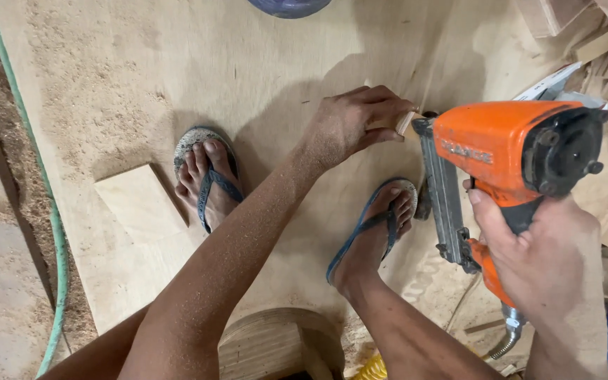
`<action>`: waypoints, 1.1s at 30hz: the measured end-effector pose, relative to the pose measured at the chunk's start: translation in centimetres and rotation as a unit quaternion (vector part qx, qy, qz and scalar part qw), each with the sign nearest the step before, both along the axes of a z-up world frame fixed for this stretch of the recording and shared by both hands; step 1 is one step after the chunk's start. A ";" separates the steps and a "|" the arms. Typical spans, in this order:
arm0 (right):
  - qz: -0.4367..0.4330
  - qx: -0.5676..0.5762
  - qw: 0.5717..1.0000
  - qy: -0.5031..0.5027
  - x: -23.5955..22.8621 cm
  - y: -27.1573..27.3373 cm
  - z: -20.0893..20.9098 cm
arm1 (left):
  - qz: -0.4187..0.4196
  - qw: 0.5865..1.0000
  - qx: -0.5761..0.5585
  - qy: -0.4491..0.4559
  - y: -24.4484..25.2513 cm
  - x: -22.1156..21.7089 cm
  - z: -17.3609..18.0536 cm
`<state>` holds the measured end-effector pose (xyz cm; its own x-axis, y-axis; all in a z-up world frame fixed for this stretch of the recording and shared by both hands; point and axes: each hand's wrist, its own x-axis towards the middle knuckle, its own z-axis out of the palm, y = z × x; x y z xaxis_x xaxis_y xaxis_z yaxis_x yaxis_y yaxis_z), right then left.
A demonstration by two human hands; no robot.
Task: Assembling small wooden frames or components by aligning blocks and fastening them with a pneumatic nail gun and hammer.
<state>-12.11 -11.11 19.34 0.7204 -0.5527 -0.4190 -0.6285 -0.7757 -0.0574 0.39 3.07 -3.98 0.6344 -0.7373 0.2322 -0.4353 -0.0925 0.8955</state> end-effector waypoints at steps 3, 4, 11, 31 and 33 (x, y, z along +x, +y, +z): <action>0.073 -0.102 0.990 0.059 -2.1 -1.9 -1.8 | 0.008 0.999 0.029 -0.021 -0.1 -0.2 -0.2; 0.072 -0.105 0.990 0.060 -1.4 -1.4 -1.2 | 0.007 0.999 0.027 -0.021 -0.1 -0.2 -0.1; -0.051 -0.017 0.995 0.080 -0.4 0.2 0.0 | 0.024 0.998 0.048 -0.035 0.1 -0.1 -0.3; -0.258 0.074 0.952 -0.150 -10.0 -4.8 -1.4 | 0.107 0.993 -0.040 -0.042 -0.9 -3.4 2.8; -0.369 0.090 0.900 -0.215 -13.3 -6.2 -3.8 | 0.232 0.968 0.094 -0.004 -1.9 -6.2 1.8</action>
<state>-25.45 -17.27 15.49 0.3016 -0.8985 -0.3191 -0.8583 -0.1102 -0.5012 -5.76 1.13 -2.16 0.9063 -0.4031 0.1270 -0.3140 -0.4410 0.8408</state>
